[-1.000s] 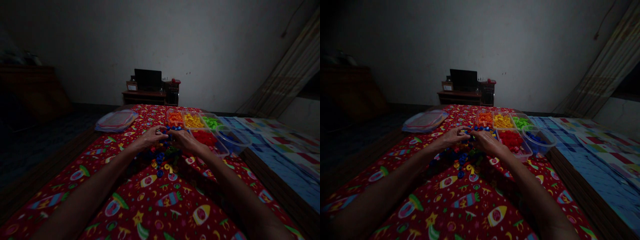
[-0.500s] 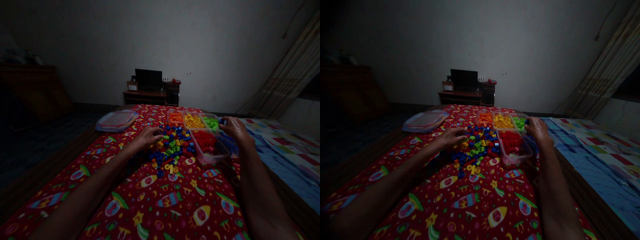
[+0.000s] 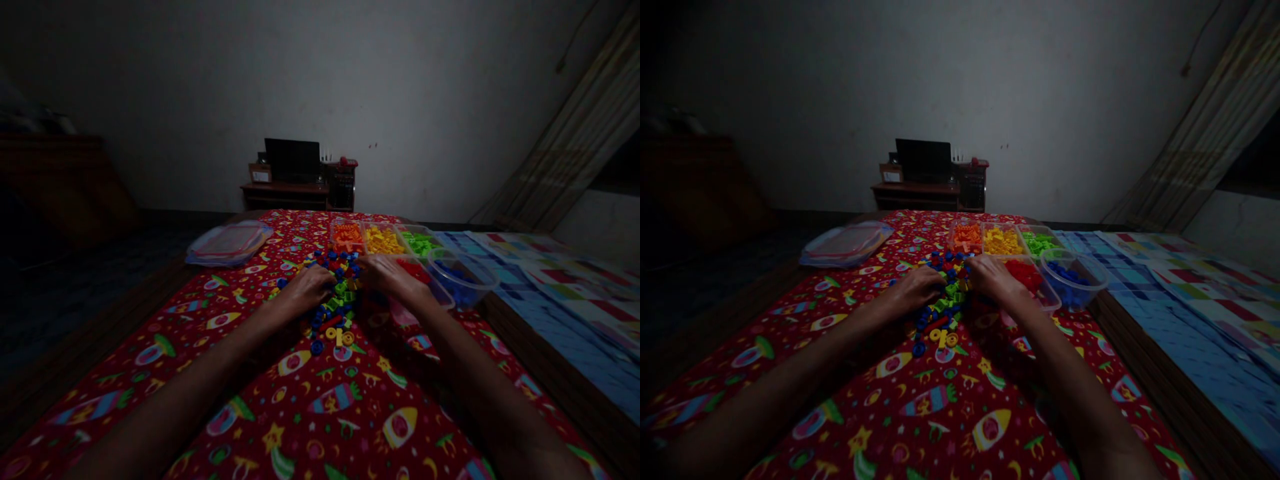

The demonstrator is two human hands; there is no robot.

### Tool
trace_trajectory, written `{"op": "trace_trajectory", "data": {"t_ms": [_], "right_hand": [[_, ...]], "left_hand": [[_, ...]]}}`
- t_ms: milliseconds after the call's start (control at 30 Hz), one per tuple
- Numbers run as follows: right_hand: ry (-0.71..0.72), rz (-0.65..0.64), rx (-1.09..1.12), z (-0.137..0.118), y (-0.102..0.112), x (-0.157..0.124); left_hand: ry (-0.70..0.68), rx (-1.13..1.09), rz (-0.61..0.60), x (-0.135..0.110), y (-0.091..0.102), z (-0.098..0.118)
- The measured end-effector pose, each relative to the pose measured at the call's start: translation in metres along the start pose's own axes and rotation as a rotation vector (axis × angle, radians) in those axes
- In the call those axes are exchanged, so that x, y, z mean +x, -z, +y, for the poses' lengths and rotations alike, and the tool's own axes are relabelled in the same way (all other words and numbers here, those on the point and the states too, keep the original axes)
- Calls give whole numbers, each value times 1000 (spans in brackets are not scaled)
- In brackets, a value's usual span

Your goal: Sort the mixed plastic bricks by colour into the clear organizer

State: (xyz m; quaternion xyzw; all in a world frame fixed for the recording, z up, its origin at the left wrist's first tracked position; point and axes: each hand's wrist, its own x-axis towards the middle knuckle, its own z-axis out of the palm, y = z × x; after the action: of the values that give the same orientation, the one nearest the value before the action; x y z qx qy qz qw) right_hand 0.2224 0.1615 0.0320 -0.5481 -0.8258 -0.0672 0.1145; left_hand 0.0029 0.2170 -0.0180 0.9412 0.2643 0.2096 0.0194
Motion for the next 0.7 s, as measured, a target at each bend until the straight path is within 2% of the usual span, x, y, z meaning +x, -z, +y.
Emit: {"op": "trace_trajectory", "data": {"t_ms": [133, 233, 333, 567, 700], "right_hand": [[82, -42, -79, -10, -36, -1], [84, -2, -67, -9, -50, 0], [67, 59, -20, -7, -52, 2], [114, 170, 33, -8, -36, 4], [133, 249, 81, -8, -48, 2]], "left_hand": [[52, 59, -2, 0, 0, 2], [103, -15, 14, 2, 8, 3], [191, -96, 30, 3, 19, 3], [316, -92, 8, 4, 31, 3], [392, -101, 0, 5, 34, 5]]}}
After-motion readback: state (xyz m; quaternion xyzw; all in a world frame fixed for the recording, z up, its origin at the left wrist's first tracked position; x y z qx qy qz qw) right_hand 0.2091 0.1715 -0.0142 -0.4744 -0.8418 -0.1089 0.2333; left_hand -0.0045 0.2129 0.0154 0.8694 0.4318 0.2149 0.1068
